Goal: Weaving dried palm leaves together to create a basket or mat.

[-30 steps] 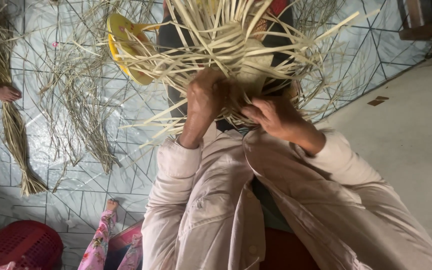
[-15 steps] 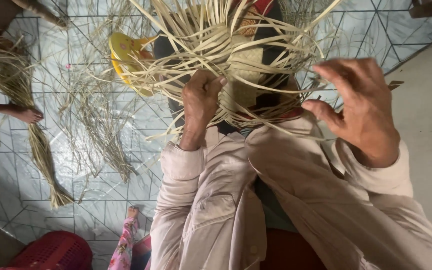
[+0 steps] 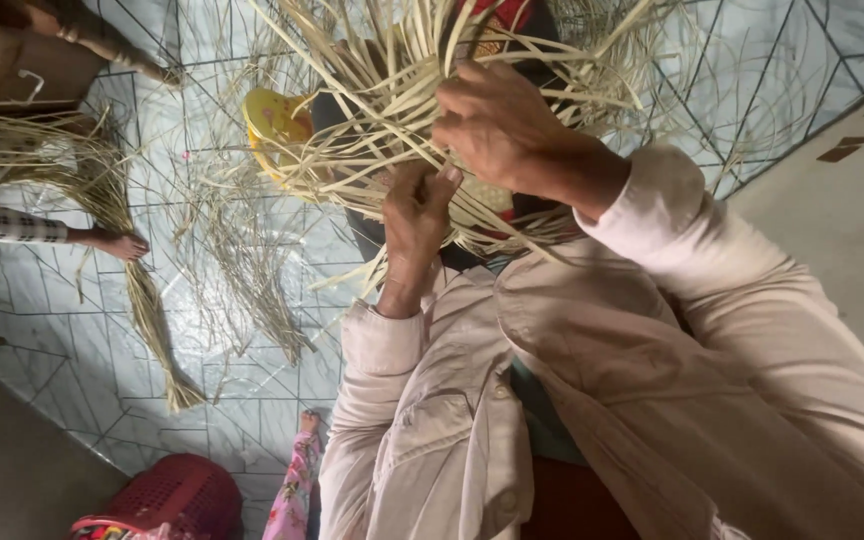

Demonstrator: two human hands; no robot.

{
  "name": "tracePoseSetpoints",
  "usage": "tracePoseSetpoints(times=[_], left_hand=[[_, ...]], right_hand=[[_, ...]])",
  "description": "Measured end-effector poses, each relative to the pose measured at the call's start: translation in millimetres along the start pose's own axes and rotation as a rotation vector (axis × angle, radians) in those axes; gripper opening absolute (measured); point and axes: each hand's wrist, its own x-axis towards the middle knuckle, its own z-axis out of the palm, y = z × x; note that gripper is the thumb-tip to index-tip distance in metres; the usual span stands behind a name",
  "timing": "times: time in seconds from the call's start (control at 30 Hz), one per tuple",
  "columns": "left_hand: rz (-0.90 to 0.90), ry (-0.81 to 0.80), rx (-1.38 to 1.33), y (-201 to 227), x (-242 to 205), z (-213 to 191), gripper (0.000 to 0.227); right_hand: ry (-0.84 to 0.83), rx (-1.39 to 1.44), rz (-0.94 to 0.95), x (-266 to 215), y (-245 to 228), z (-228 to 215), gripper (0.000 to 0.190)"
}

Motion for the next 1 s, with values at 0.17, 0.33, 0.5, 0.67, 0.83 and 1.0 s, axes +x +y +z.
tracePoseSetpoints(times=[0.17,0.33,0.5,0.67,0.83,1.0], left_hand=[[0.404,0.259,0.216,5,-4,10,0.039],[0.357,0.198,0.161,-17,19,2,0.031],[0.278,0.12,0.024,4,22,-8,0.035],[0.182,0.048,-0.027,8,25,-8,0.013],[0.143,0.048,-0.028,1,28,-10,0.026],[0.093,0.097,-0.045,-6,27,-9,0.019]], right_hand=[[-0.326,-0.054,0.003,18,2,-13,0.014],[-0.177,0.077,-0.091,17,17,1,0.017],[-0.115,0.385,-0.054,14,21,-3,0.017],[-0.087,0.734,0.12,12,15,-16,0.03],[-0.16,0.583,0.148,17,-2,-29,0.026],[-0.297,0.336,0.109,9,-28,-49,0.024]])
